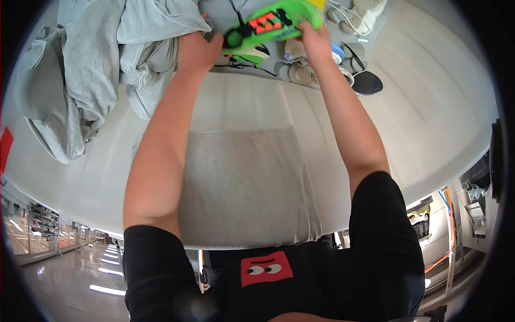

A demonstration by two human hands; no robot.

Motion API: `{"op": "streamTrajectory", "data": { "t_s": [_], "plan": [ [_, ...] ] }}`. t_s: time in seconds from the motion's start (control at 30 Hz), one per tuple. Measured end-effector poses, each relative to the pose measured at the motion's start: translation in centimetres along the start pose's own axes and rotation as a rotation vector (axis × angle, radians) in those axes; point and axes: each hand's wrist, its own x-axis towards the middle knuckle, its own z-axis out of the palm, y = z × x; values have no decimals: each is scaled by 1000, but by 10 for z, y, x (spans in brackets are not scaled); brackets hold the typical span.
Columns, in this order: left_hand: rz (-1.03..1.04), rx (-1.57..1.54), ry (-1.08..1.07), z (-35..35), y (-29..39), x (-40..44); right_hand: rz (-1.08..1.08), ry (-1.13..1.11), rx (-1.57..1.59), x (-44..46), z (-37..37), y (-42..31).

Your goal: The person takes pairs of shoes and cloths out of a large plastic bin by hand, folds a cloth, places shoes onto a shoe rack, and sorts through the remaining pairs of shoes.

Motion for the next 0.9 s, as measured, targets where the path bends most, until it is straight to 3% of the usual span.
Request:
{"op": "streamTrajectory", "data": {
  "t_s": [0.07, 0.17, 0.23, 0.3, 0.33, 0.37, 0.47, 0.57, 0.7, 0.77, 0.9],
  "plan": [
    [30, 68, -242, -3, -7, -7, 105, -95, 28, -23, -22, -30],
    [-80, -265, -703, -15, 13, -26, 200, -235, 11, -37, -28, -46],
    [-125, -171, -689, -19, 25, -34, 284, -348, -17, -35, -20, -44],
    [-187, -52, -598, -24, 19, -35, 380, -429, 324, -21, -10, -23],
    [-214, -140, -506, -23, 3, -38, 429, -473, 498, -12, -2, -5],
    [-238, -224, -413, -20, -17, -41, 349, -389, 49, -2, 6, 26],
    [-320, -393, -275, -37, -22, -48, -197, -589, -1236, -18, 34, 108],
    [-296, -514, -228, -47, -27, -52, -491, -357, -1503, -30, 52, 170],
    [-470, -647, -301, -55, -13, -62, -271, -422, -1450, -12, 63, 161],
    [-571, -846, -351, -63, -1, -67, -105, -441, -1419, -25, 69, 115],
    [-814, -1166, -439, -86, 33, -87, 347, -360, -1090, -51, 41, 64]
  ]
}}
